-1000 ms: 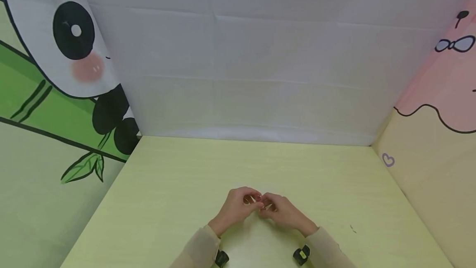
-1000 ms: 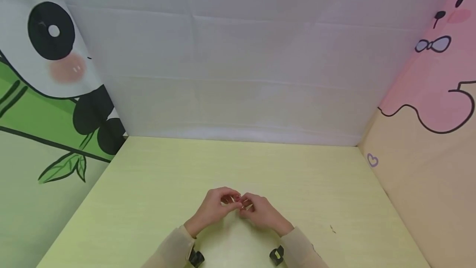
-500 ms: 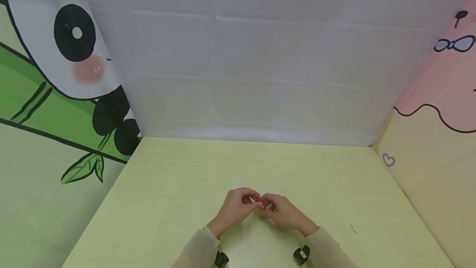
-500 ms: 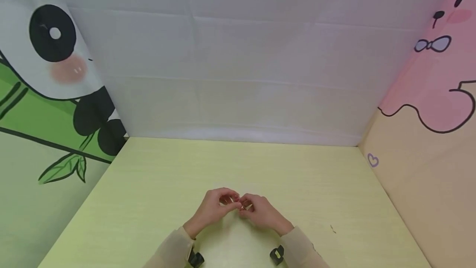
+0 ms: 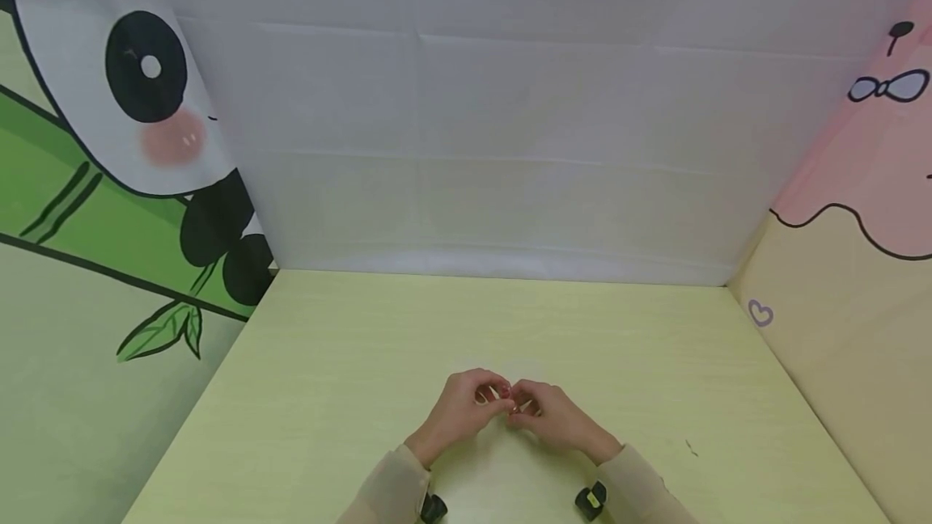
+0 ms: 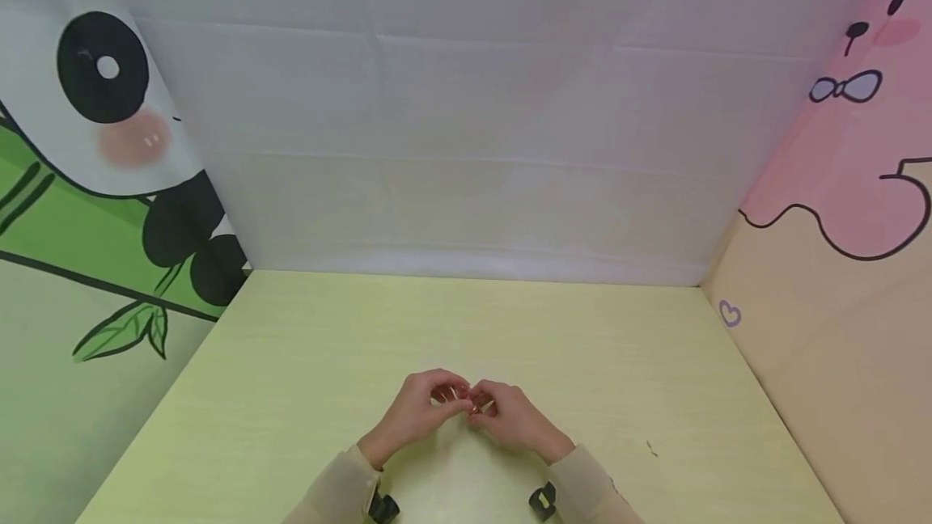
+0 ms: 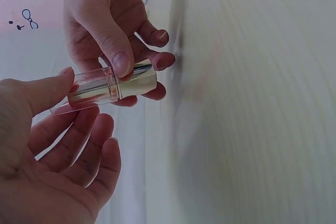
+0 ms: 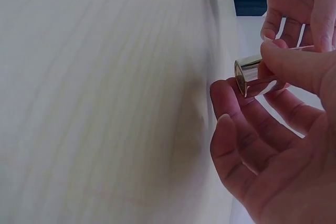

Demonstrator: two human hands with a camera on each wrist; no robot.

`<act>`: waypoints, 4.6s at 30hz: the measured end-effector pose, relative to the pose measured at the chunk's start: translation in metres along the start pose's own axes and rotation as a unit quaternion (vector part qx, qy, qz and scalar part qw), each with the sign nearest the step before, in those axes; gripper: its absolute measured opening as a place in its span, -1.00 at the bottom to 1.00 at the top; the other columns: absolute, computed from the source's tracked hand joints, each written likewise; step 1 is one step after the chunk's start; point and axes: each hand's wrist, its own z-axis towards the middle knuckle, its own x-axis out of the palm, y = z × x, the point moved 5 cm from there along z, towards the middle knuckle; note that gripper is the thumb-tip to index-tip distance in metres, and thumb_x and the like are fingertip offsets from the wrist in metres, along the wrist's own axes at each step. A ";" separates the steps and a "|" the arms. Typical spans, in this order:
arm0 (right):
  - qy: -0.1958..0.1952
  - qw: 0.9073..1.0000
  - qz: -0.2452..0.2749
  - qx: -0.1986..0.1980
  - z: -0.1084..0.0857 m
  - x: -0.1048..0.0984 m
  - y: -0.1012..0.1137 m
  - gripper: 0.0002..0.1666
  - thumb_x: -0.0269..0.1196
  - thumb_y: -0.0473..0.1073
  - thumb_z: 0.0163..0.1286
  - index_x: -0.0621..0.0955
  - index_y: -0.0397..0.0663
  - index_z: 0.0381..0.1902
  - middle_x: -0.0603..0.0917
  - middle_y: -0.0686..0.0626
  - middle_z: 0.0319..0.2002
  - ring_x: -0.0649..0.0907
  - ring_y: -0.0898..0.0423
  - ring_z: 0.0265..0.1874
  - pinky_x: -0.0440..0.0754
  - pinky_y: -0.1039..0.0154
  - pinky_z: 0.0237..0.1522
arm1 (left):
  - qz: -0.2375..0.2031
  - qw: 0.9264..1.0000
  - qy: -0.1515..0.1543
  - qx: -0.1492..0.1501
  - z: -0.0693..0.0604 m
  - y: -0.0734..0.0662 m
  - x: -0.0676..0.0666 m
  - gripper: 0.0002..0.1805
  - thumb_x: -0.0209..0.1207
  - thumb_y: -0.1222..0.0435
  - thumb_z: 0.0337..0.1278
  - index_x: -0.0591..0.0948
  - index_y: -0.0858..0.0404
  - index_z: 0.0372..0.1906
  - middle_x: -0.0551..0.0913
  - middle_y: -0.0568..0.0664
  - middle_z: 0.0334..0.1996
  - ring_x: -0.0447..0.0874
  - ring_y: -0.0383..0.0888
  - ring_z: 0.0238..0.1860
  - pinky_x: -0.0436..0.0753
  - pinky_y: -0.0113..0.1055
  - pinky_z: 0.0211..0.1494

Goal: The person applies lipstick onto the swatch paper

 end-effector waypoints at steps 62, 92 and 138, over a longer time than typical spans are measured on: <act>-0.007 1.000 0.018 0.008 -0.006 -0.007 -0.011 -0.77 0.29 -0.17 0.33 0.60 -0.14 -0.10 0.64 0.09 -0.25 0.64 0.14 -0.28 0.57 0.25 -0.24 | -0.139 0.987 -0.062 -0.053 -0.015 -0.008 -0.034 -0.80 0.31 0.52 0.01 0.60 0.48 -0.21 0.66 0.23 -0.28 0.65 0.15 -0.26 0.63 -0.12 -0.16; -0.007 1.000 0.000 0.018 -0.007 -0.008 -0.009 -0.77 0.28 -0.17 0.33 0.60 -0.15 -0.10 0.62 0.11 -0.31 0.60 0.15 -0.34 0.53 0.28 -0.30 | 0.044 0.995 -0.066 -0.055 -0.021 0.029 -0.022 -0.80 0.41 0.45 -0.13 0.75 0.24 -0.28 0.66 -0.07 -0.43 0.50 -0.22 -0.51 0.50 -0.38 -0.48; -0.015 1.000 0.009 0.020 -0.006 -0.005 -0.010 -0.75 0.29 -0.18 0.32 0.59 -0.18 -0.09 0.62 0.11 -0.31 0.59 0.18 -0.35 0.54 0.28 -0.29 | 0.037 0.995 -0.027 -0.091 -0.021 0.038 -0.012 -0.74 0.41 0.56 -0.33 0.60 0.26 -0.47 0.61 -0.12 -0.53 0.60 -0.23 -0.49 0.58 -0.41 -0.40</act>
